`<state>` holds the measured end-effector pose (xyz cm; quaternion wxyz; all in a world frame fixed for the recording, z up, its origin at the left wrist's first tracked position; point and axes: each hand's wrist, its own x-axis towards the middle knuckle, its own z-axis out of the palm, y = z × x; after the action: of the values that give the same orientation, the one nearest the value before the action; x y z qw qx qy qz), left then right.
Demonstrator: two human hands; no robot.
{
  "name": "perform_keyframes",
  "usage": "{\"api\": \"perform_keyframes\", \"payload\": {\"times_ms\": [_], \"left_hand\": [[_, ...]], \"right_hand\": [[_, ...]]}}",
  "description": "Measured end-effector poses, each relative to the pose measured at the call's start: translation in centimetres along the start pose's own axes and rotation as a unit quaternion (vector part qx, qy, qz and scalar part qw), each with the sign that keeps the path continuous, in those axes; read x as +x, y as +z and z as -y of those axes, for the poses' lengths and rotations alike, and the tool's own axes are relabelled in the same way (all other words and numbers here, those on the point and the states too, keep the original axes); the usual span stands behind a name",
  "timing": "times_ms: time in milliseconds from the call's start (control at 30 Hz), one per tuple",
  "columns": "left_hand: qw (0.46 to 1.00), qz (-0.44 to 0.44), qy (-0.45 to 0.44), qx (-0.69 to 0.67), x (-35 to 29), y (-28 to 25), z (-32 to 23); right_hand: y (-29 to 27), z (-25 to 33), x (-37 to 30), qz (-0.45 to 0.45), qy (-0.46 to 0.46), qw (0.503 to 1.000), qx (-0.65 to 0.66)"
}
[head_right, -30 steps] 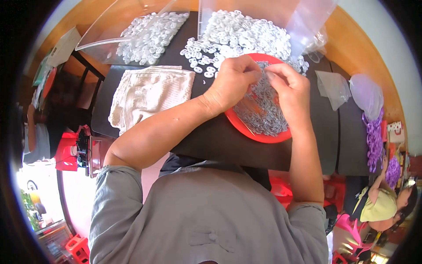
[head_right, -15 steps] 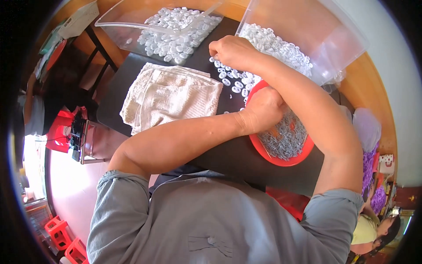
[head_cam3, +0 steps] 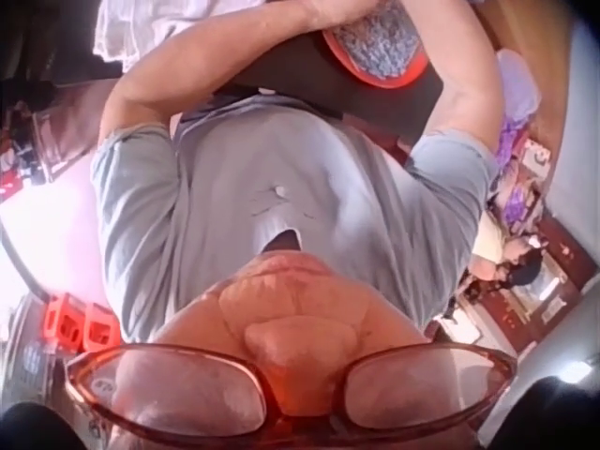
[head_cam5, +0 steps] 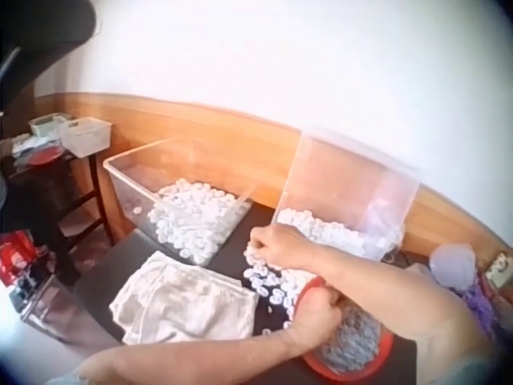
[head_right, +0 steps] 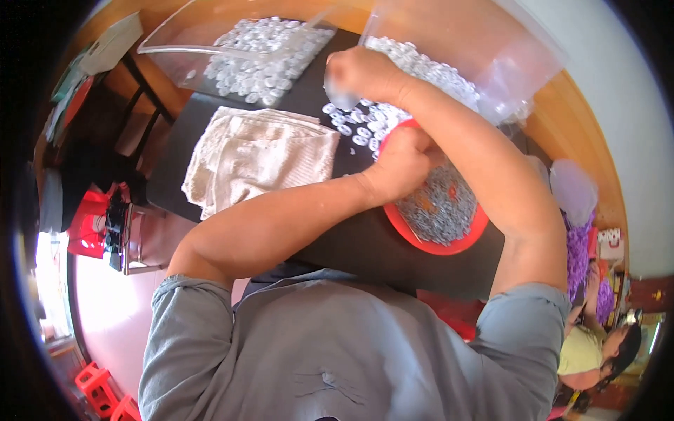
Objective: Manual assembly of small white plastic components by inserting metal pins or clips into them.
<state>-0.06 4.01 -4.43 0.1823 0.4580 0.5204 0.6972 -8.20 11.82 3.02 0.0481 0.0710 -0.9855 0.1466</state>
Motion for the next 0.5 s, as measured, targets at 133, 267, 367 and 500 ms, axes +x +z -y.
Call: {"api": "perform_keyframes", "payload": {"times_ms": [133, 267, 367, 500], "left_hand": [[0.985, 0.014, -0.134, -0.110, -0.1, -1.2, -2.0], [0.945, 0.004, -0.233, -0.228, 0.3, -1.9, -3.8], [0.936, -0.002, -0.226, -0.270, 0.4, -1.9, -4.1], [0.922, -0.042, -0.238, -0.303, 0.5, -0.9, -5.2]], "right_hand": [[-4.3, -1.9, -6.0, -0.162, 0.085, 0.967, 0.178], [-6.7, 4.9, -15.2, -0.263, 0.181, 0.935, 0.158], [-4.4, 7.9, -19.1, -0.237, 0.196, 0.943, 0.131], [0.8, 7.1, -19.8, -0.286, 0.140, 0.947, -0.038]]}}
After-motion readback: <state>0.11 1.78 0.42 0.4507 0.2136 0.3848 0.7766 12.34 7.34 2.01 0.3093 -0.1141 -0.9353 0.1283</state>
